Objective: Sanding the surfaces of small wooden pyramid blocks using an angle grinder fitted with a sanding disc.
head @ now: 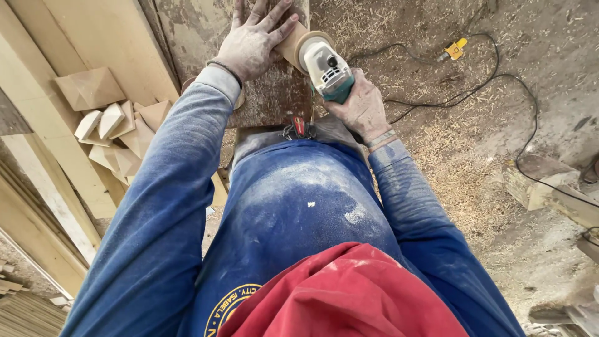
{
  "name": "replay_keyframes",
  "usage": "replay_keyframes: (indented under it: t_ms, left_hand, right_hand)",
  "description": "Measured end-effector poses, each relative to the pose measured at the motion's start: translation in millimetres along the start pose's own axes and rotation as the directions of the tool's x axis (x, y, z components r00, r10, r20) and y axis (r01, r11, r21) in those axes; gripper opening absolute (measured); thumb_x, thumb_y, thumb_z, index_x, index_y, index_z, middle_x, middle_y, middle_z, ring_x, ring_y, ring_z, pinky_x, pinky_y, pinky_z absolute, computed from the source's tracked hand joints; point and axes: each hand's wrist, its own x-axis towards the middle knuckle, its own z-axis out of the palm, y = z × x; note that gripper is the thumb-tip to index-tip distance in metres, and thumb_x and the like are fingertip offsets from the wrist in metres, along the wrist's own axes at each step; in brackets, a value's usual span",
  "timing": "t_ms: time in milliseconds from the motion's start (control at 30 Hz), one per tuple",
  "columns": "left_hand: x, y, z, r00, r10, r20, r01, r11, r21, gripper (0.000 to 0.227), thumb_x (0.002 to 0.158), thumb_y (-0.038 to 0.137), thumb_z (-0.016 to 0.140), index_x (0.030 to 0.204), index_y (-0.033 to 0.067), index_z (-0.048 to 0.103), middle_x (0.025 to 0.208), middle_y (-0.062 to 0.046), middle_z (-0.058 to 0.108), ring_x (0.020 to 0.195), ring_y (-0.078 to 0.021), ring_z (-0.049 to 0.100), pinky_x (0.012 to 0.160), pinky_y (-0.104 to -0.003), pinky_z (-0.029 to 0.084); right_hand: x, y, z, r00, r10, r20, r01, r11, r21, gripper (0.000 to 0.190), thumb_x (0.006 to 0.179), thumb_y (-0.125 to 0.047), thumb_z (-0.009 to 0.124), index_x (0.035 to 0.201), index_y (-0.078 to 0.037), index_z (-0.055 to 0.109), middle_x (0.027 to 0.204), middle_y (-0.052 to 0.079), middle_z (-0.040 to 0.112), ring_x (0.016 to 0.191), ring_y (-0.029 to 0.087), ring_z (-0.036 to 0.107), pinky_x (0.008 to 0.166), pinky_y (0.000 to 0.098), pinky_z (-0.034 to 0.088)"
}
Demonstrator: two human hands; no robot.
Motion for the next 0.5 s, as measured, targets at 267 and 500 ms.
replay_keyframes:
  t_ms: [267, 500]
  left_hand:
    - [2.3, -0.4, -3.9, 0.999, 0.0, 0.041, 0.001, 1.0, -0.004, 0.08, 0.097, 0.036, 0.07, 0.169, 0.0234, 0.036, 0.178, -0.002, 0.016, 0.161, -0.0351, 0.003, 0.119, -0.076, 0.002]
    - [2.6, -3.6, 4.7, 0.999, -0.004, 0.038, 0.002, 0.999, 0.039, 0.081, 0.098, 0.035, 0.069, 0.17, 0.026, 0.034, 0.179, 0.001, 0.011, 0.162, -0.0334, -0.001, 0.119, -0.076, 0.002]
  right_hand:
    - [-4.1, 3.9, -13.4, 0.999, 0.002, -0.034, 0.0, 0.999, 0.044, 0.062, 0.08, -0.044, 0.087, 0.115, -0.003, 0.056, 0.104, 0.02, 0.074, 0.096, 0.037, 0.075, 0.084, 0.0456, 0.06]
    - [9.2, 5.7, -3.6, 0.999, 0.007, 0.036, -0.004, 0.997, -0.073, 0.07, 0.079, -0.052, 0.087, 0.115, -0.002, 0.054, 0.096, 0.021, 0.073, 0.09, 0.037, 0.075, 0.082, 0.046, 0.06]
